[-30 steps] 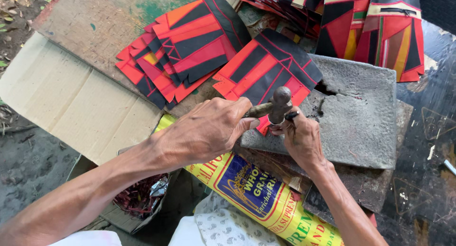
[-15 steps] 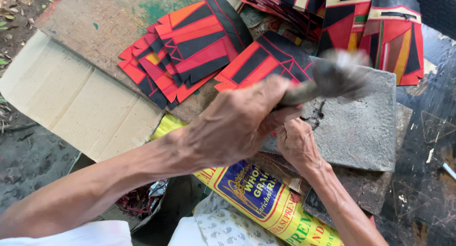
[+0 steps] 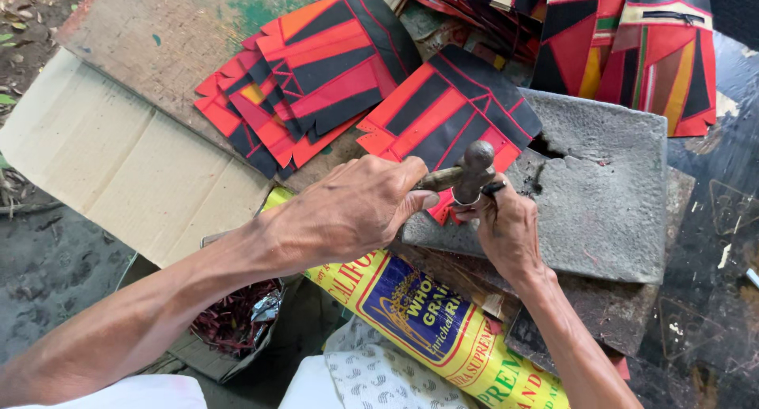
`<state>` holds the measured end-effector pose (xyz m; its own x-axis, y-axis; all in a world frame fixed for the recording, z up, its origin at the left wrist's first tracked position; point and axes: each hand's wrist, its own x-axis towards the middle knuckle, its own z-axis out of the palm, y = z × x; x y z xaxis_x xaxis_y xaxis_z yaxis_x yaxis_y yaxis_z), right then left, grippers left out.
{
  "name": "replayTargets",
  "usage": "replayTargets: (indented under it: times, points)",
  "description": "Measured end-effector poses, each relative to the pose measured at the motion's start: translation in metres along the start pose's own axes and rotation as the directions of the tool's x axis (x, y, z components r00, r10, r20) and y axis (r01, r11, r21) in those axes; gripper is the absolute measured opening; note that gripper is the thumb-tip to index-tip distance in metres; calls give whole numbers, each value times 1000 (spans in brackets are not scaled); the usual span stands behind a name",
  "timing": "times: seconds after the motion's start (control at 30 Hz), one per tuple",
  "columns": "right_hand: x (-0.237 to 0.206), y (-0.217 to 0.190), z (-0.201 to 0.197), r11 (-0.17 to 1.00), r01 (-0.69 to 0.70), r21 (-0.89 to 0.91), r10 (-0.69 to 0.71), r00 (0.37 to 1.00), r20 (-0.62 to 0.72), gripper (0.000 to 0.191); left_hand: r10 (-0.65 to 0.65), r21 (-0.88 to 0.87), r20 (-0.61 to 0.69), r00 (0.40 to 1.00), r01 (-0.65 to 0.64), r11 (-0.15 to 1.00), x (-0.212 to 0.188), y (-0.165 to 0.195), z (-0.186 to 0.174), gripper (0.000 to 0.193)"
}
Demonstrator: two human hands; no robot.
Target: The person places a red and black fabric panel on a stone slab, positions a metal punch on its edge, and strikes the punch with a ball-peen hammer to pierce holes. They move finished panels onto a growing stack, pick up new panels, and repeat the punching along each edge.
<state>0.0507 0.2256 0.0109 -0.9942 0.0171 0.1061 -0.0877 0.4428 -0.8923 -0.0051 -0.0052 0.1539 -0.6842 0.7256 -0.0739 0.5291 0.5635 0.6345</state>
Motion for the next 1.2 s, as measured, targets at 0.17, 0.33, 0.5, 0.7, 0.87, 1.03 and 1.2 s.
replayTargets:
  times: [0.17,0.33,0.5,0.7,0.87,1.03,1.2]
  points:
    - [0,1,1,999,-25,-26,25,1000,2,16,5,7,11,1000,-5,1000,0,-1,0,29]
    - [-1,3,2,999,12,-36,-12,1000,7,17,18,4,10,1000,-18,1000,0,2,-2,28]
    - [0,4,4,982,53,-180,-47,998,36,13,91,24,-29,995,-91,996,4,15,-15,26]
    - [1,14,9,931,287,-227,-283,958,49,9,407,-180,-474,780,-539,823,-3,43,-31,20]
    - [1,18,10,927,248,-282,-244,969,49,9,236,-69,-190,953,-253,965,17,33,-13,19]
    - [1,19,11,994,-3,-110,-2,999,-47,8,-166,-136,13,986,166,977,1,-26,14,30]
    - [-1,25,9,908,-198,370,247,965,-92,18,-398,-372,-238,886,295,880,-17,-65,77,33]
